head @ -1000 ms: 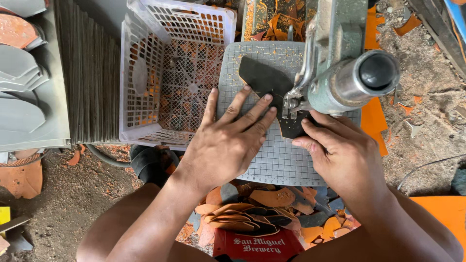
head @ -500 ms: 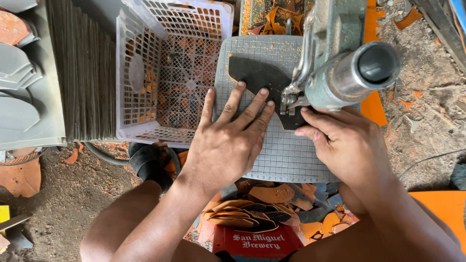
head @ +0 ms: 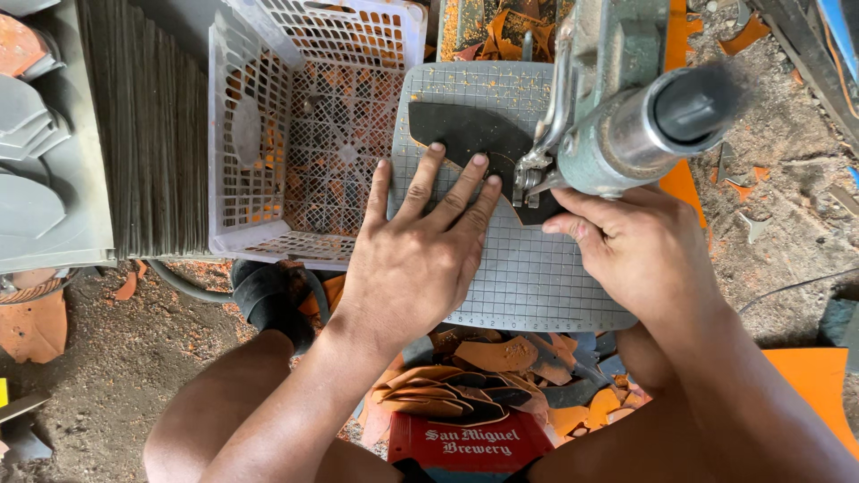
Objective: The person uses a manual press cutting machine to cut black and orange rubber-like material pieces. They place each piece under the press, operate the lever to cut, and then remove the cut pieces, placing them into a white plastic basket.
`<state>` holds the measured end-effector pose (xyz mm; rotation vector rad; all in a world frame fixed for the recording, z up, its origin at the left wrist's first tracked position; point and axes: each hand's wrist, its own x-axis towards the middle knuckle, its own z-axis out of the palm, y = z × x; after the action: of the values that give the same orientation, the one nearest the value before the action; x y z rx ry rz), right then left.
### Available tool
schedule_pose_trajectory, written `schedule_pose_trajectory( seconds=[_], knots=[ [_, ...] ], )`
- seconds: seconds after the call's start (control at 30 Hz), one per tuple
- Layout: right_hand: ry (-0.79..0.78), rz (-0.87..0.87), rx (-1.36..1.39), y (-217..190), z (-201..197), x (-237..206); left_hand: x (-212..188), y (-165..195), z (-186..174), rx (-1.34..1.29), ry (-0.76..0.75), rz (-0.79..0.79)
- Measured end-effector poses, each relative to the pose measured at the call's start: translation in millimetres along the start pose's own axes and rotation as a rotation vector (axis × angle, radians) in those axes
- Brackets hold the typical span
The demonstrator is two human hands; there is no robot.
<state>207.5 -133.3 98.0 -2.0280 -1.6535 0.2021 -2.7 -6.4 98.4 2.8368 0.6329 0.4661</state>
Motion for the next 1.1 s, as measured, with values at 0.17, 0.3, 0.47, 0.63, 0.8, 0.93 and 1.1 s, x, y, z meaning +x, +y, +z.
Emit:
schedule_pose_trajectory(
  seconds=[0.17, 0.3, 0.47, 0.63, 0.8, 0.93, 1.1],
  knots=[
    [0.004, -0.014, -0.028, 2, 0, 2, 0, 1, 1, -0.004, 0.004, -0.017],
    [-0.005, 0.018, -0.008, 1, 0, 4, 1, 1, 1, -0.008, -0.004, -0.025],
    [-0.003, 0.019, -0.03, 1, -2, 7, 2, 2, 2, -0.011, 0.007, -0.04],
    [-0.033, 0.021, -0.065, 2, -2, 10, 3, 3, 2, -0.01, 0.012, -0.051],
    [-0.046, 0.024, -0.055, 5, -2, 12, 4, 3, 2, -0.004, 0.006, -0.056],
    [-0.033, 0.031, -0.029, 5, 0, 13, 5, 4, 3, -0.004, 0.006, -0.074],
    [-0.047, 0.08, -0.025, 5, -1, 15, 6, 5, 4, 0.005, 0.017, -0.088]
  ],
)
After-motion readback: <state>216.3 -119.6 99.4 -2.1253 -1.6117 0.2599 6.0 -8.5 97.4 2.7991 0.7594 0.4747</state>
